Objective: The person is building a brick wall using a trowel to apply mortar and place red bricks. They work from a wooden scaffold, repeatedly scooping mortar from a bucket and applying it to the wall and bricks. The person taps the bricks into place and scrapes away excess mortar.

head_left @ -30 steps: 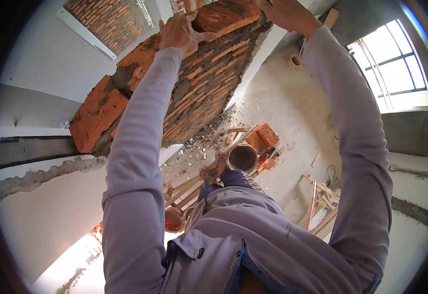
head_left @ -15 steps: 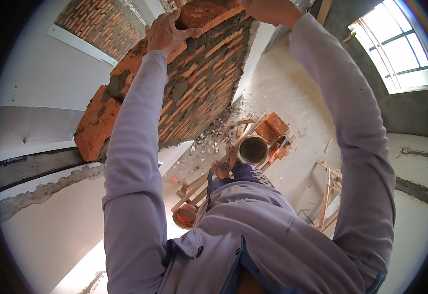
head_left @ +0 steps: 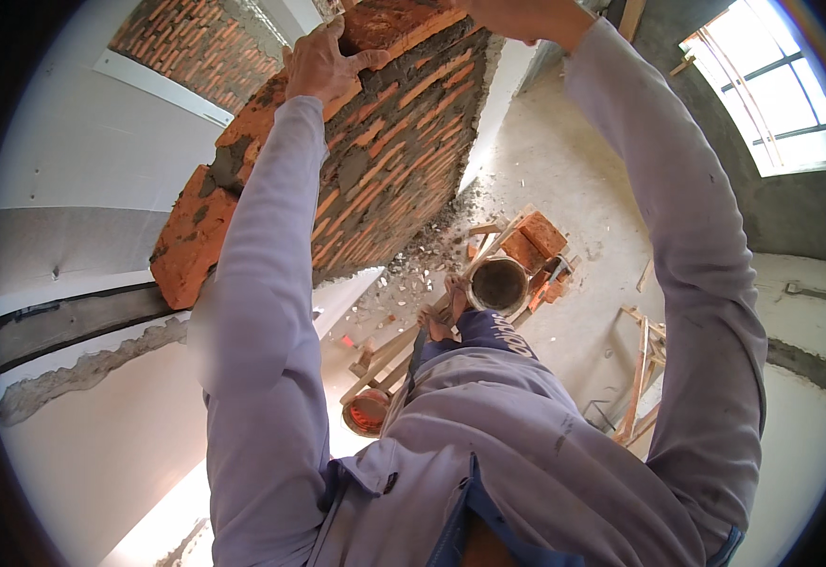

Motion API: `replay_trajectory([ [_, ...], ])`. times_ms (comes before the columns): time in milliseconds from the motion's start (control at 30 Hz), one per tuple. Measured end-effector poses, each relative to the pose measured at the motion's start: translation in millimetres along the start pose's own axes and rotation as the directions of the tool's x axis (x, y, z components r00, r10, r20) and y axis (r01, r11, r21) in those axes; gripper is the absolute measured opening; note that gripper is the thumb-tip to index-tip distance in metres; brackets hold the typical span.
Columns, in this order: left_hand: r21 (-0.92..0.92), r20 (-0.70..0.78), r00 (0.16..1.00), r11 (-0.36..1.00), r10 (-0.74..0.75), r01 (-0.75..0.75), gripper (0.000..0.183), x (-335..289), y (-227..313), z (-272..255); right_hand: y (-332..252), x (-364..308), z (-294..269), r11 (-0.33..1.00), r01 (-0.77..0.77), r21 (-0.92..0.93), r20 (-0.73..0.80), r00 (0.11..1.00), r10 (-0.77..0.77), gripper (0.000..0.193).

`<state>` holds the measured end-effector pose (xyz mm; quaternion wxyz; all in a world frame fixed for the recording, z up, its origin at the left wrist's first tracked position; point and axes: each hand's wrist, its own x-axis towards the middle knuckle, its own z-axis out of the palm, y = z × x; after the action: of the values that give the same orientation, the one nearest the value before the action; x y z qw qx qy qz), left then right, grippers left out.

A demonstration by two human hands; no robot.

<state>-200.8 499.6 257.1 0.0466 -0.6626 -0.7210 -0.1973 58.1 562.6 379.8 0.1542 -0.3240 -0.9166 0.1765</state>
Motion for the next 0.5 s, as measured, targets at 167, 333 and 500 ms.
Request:
replay_trajectory([
  [167,-0.051,-0.029,0.999,0.999,-0.015,0.014,0.109,-3,4,-2,-1,1,3,0.992,0.055,-0.115,-0.024,0.998,-0.058,0.034],
  [333,-0.041,0.018,0.999,0.999,-0.035,0.036,0.108,0,6,-3,8,-13,-14,0.993,-0.05,0.105,0.045,0.998,0.045,0.039],
  [500,-0.101,-0.134,0.99,0.994,0.035,-0.049,0.096,-8,6,-5,56,-98,58,0.762,-0.147,0.631,-0.183,0.926,0.33,0.025],
])
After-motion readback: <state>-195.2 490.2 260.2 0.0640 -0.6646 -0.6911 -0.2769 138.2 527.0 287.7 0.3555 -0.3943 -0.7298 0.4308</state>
